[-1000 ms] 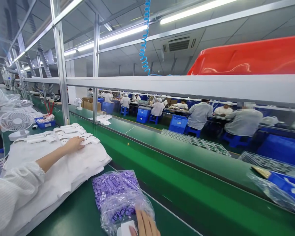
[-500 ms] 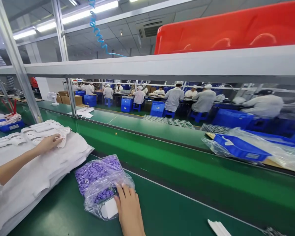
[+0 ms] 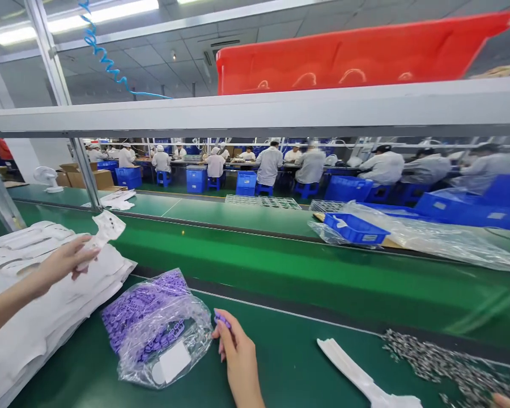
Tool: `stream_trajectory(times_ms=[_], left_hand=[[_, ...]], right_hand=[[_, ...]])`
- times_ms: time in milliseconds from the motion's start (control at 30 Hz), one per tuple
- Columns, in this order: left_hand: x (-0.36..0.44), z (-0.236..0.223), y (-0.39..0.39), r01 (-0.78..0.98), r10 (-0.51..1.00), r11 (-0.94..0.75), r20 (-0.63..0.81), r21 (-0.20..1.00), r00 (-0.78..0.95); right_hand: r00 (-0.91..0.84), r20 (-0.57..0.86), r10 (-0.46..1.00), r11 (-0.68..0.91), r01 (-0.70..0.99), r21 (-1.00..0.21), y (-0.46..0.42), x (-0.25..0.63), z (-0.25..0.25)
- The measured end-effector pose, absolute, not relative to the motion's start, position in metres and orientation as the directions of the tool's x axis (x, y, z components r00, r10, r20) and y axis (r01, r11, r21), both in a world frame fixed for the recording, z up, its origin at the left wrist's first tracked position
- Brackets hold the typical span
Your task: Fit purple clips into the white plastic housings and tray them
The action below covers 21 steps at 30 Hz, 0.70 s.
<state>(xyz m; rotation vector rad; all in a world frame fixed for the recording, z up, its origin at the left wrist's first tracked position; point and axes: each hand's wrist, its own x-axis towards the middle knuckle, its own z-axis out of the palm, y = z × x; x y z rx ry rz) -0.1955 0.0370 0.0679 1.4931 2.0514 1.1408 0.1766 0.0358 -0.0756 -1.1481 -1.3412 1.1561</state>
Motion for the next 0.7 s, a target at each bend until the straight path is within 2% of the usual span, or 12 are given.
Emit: stream_trajectory(times_ms=[33, 133, 200, 267, 400, 600, 700], left_hand=[[-0.173, 0.063, 0.027, 0.587, 0.937, 0.078, 0.143, 0.806, -0.319], [-0.096, 0.028, 0.002, 0.286, 0.991, 0.083, -0.048, 0.955, -0.127], [-0.043, -0.003, -0.006, 0.123, 0.985, 0.164, -0.169, 0.979, 0.024], [0.003, -0.03, -0.003, -0.011, 0.976, 0.183, -0.18, 0.983, 0.12], [0.052, -0.058, 0.018, -0.13, 0.993, 0.092, -0.081, 0.987, 0.087], [0.049, -0.061, 0.033, -0.129, 0.992, 0.071, -0.083, 0.989, -0.091], [0.045, -0.06, 0.031, -0.124, 0.979, 0.048, -0.071, 0.991, -0.189]], right_hand=[[-0.04, 0.072, 0.997, 0.072, -0.003, -0.997, 0.036, 0.186, -0.073], [0.037, 0.022, 0.999, 0.026, -0.119, -0.993, 0.036, 0.21, -0.067], [0.073, -0.021, 0.997, -0.009, -0.16, -0.987, 0.035, 0.224, -0.064], [0.093, -0.076, 0.993, -0.057, -0.192, -0.98, 0.033, 0.235, -0.063], [0.157, -0.095, 0.983, -0.064, -0.191, -0.98, 0.032, 0.25, -0.064], [0.336, -0.003, 0.942, 0.027, -0.084, -0.996, 0.034, 0.253, -0.068], [0.335, 0.05, 0.941, 0.058, -0.014, -0.998, 0.027, 0.241, -0.064]])
